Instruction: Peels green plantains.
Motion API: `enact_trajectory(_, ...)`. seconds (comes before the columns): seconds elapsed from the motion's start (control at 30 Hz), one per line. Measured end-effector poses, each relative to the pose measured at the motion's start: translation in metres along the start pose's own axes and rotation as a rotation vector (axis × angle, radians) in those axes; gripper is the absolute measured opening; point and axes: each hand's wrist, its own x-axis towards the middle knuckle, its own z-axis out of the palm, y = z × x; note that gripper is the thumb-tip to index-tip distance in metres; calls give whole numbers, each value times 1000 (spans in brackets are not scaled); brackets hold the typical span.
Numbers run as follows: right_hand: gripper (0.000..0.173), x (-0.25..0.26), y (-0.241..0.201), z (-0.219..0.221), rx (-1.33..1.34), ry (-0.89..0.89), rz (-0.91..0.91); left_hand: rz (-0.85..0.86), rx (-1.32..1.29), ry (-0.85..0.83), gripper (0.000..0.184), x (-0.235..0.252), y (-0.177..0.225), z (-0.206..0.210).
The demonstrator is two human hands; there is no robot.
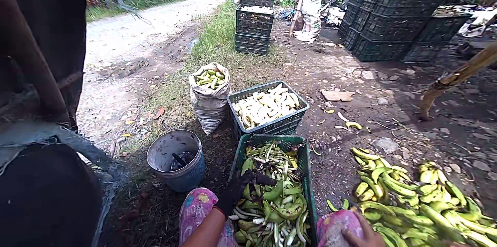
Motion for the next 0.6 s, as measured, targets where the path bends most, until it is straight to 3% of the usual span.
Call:
enact_trajectory(0.07,74,13,-10,-6,-98,-42,30,18,0,-1,59,-1,-2,1)
enact_trajectory(0.17,33,21,-46,-4,-331,115,-67,29,-32,-26,57,-2,0,2)
enact_trajectory(0.3,27,8,-129,16,-260,134,-634,43,-122,-117,51,-15,17,4)
enact_trajectory(0.33,33,5,-148,30,-255,62,-752,56,-143,-153,48,-19,19,4)
enact_trajectory(0.4,71,1,-179,57,-327,-100,-868,100,-166,-232,42,-27,23,2)
enact_trajectory(0.43,79,0,-188,70,-345,-177,-883,118,-204,-261,36,-32,26,2)
enact_trajectory(0.5,66,2,-191,91,-282,-265,-850,106,-324,-304,27,-38,30,4)
enact_trajectory(0.53,56,4,-186,98,-218,-289,-791,92,-363,-306,27,-39,30,4)
enact_trajectory(0.6,52,4,-168,108,-58,-316,-581,67,-344,-212,33,-37,25,5)
